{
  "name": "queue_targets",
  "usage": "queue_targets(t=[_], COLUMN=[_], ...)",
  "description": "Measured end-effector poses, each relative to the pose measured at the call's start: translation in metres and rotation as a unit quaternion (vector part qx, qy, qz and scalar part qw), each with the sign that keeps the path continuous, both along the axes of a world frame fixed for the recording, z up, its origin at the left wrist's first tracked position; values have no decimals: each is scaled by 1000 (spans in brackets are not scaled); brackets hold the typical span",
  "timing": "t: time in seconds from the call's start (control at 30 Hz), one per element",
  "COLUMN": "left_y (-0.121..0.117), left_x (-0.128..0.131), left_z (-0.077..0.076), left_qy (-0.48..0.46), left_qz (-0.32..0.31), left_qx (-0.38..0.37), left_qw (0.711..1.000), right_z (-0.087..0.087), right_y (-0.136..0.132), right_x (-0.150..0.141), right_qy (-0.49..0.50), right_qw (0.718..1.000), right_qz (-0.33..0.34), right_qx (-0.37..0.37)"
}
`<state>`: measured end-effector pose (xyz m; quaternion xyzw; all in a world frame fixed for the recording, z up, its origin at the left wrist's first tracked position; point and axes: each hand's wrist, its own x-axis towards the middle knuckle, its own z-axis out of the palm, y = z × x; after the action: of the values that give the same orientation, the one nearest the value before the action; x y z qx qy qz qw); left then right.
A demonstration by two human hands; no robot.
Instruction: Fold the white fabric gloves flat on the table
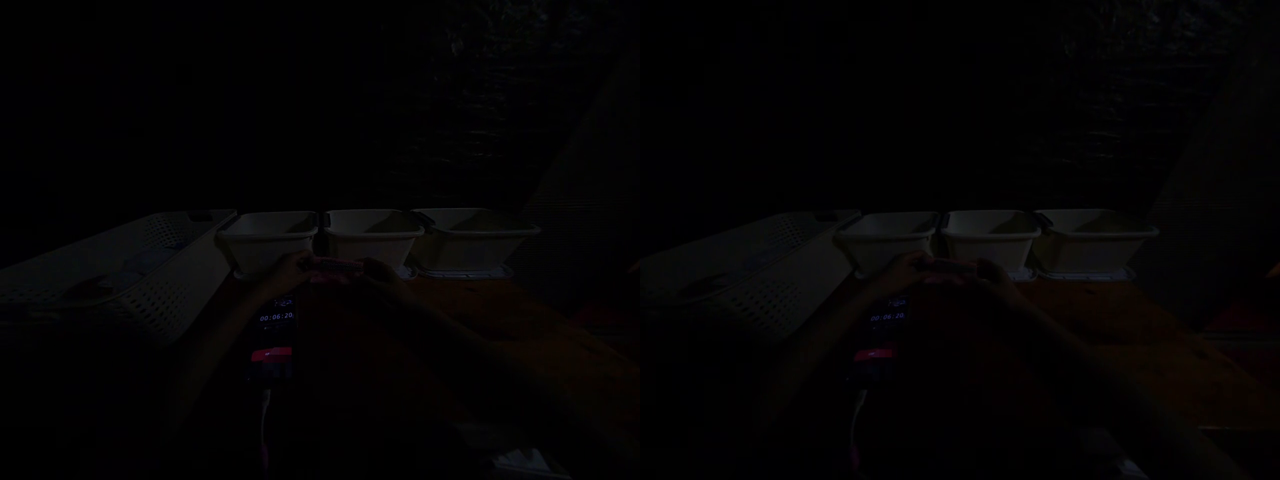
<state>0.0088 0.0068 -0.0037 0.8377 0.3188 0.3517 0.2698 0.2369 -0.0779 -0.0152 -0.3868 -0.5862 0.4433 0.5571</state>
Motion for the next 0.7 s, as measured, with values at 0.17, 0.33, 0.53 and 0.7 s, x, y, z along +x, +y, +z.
queue_targets(t=[0.17,0.33,0.53,0.7], left_y=[-9,-16,-17,-11], left_x=[3,6,5,7], left_z=[9,15,16,12], left_qy=[-22,-69,-70,-84], left_qz=[-3,-71,-89,-103], left_qx=[58,58,68,45], left_qw=[998,993,991,990], right_z=[-7,-8,-11,-11], right_y=[6,-7,-9,-4], right_x=[6,-9,-14,-5], right_qy=[78,184,99,74], right_qw=[989,943,972,987], right_qz=[2,145,110,38], right_qx=[-123,-235,-184,-141])
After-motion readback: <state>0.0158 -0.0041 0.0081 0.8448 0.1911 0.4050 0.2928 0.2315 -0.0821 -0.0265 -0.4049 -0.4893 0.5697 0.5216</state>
